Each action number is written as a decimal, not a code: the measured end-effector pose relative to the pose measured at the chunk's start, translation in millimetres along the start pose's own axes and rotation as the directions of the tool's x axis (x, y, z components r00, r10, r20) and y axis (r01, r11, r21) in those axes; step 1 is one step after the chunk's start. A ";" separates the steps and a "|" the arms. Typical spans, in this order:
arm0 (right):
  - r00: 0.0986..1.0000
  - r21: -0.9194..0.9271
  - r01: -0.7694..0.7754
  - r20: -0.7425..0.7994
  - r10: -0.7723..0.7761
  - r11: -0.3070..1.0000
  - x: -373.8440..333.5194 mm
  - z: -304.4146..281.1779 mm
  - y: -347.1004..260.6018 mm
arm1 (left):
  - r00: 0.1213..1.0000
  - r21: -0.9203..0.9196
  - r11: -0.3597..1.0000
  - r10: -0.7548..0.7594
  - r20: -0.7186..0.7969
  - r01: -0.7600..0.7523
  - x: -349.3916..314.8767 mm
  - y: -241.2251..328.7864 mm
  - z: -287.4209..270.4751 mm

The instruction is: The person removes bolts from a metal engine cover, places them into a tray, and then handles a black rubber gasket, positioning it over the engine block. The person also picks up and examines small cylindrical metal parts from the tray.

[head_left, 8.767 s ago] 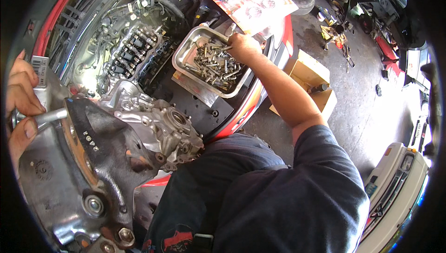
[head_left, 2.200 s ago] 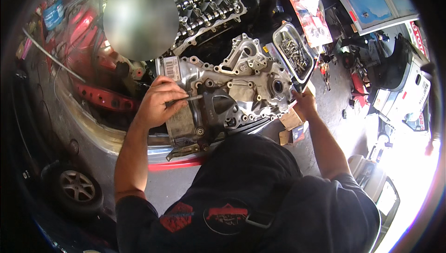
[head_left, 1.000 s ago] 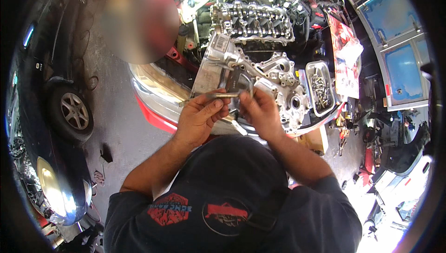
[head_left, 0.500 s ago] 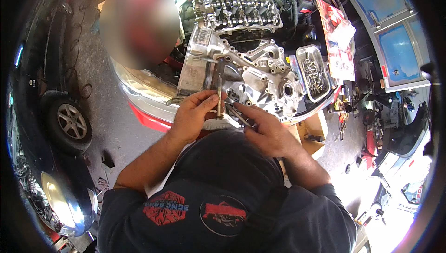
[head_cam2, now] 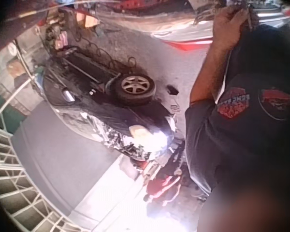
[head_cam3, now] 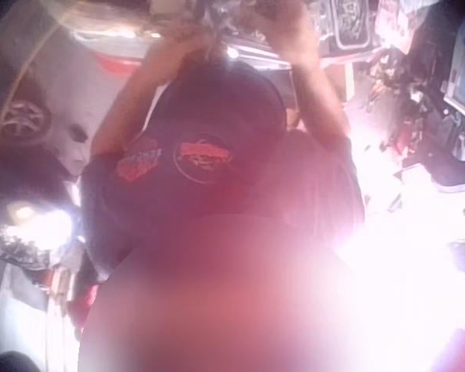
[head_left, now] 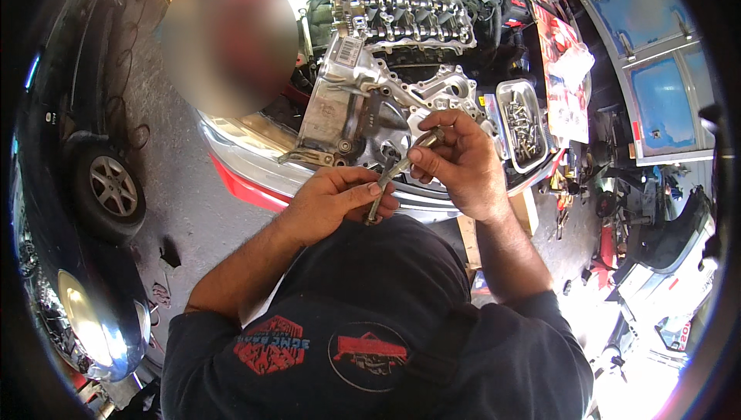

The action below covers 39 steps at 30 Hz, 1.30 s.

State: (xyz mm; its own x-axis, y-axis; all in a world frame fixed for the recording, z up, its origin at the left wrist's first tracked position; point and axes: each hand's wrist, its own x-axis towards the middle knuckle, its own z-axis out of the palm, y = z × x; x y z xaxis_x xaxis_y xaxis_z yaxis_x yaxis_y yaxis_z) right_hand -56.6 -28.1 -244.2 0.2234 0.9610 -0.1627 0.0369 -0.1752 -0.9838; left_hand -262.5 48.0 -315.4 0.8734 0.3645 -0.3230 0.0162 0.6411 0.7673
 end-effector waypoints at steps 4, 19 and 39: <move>0.999 -0.109 0.044 0.006 -0.044 0.993 -0.2 2.6 1.6 | 0.997 -0.070 0.997 -0.015 -0.082 0.010 -3.0 1.0 5.5; 0.981 -0.315 -0.054 0.158 0.108 0.948 -5.0 5.3 9.0 | 0.990 0.172 0.985 0.017 -0.139 0.007 -1.9 12.5 10.3; 0.956 -0.299 0.059 0.293 0.033 0.952 0.1 3.6 5.2 | 0.996 0.095 0.995 -0.016 -0.092 0.024 -5.5 22.1 5.7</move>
State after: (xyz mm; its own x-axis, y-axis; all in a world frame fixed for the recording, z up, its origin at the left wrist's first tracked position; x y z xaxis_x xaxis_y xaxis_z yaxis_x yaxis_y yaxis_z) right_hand -59.9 -28.2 -249.6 -0.0707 0.9752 -0.2098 0.3394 -0.1742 -0.9244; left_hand -264.2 56.3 -293.4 0.8248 0.4147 -0.3844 0.0835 0.5830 0.8082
